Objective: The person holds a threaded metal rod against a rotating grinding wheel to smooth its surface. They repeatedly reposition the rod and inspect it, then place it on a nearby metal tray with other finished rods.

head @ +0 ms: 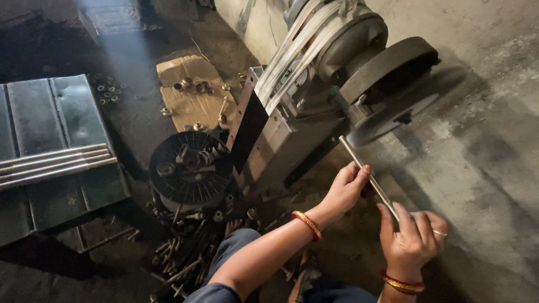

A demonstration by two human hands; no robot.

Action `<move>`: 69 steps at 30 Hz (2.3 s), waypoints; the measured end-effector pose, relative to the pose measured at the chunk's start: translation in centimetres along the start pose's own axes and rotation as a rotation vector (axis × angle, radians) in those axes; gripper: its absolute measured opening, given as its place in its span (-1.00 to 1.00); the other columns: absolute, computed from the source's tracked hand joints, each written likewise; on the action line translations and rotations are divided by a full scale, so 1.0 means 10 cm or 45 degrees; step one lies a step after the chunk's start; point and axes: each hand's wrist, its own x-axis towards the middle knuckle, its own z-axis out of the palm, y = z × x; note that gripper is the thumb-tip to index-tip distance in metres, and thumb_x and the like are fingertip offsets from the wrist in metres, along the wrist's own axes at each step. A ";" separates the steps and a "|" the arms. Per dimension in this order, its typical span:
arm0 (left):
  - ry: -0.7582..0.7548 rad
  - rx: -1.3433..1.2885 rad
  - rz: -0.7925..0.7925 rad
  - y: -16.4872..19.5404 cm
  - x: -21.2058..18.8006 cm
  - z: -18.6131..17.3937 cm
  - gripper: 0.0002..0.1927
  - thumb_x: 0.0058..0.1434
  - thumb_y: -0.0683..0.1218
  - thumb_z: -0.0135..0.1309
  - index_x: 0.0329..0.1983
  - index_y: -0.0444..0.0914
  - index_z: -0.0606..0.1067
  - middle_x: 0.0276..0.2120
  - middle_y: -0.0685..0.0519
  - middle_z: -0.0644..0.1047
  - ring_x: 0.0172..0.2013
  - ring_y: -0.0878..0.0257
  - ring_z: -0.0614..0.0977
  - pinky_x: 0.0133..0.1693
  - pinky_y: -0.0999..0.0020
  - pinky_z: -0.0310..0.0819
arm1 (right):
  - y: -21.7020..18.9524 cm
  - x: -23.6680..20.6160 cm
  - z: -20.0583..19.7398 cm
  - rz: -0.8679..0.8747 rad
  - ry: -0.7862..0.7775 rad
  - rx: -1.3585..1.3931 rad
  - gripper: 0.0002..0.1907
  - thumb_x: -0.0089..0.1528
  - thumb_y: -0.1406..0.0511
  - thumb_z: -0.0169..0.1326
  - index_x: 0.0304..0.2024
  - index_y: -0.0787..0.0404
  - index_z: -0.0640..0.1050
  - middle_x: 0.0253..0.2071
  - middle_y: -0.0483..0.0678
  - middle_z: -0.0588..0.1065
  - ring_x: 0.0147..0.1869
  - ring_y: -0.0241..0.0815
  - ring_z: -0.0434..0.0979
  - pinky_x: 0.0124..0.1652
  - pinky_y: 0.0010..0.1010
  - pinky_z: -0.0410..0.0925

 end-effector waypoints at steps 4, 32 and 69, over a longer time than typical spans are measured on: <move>0.048 0.011 0.006 -0.05 0.00 0.01 -0.74 0.53 0.04 -0.07 -0.20 -0.22 0.38 -0.42 0.27 0.37 -0.39 0.50 0.32 -0.36 0.52 0.24 | -0.01 0.02 -0.01 -0.020 -0.013 0.024 -0.74 0.22 0.21 0.46 -0.19 0.20 0.69 -0.38 -0.08 0.43 -0.14 -0.02 0.43 -0.06 -0.26 0.33; -0.041 0.014 0.032 -0.16 -0.04 -0.01 -0.74 0.52 0.05 -0.04 -0.15 -0.24 0.39 -0.41 0.28 0.35 -0.39 0.50 0.30 -0.36 0.52 0.22 | 0.05 0.00 -0.07 -0.031 -0.023 0.073 -0.78 0.17 0.30 0.46 -0.22 0.17 0.66 -0.38 -0.07 0.52 -0.17 0.01 0.50 -0.10 -0.21 0.37; 0.011 0.065 0.013 0.01 -0.17 0.01 -0.74 0.48 0.03 0.07 -0.14 -0.26 0.38 -0.43 0.24 0.39 -0.43 0.49 0.35 -0.42 0.52 0.23 | -0.04 0.04 -0.13 0.169 -0.116 0.183 -0.78 0.19 0.23 0.41 -0.27 0.17 0.64 -0.36 -0.05 0.55 -0.23 -0.03 0.56 -0.21 -0.27 0.39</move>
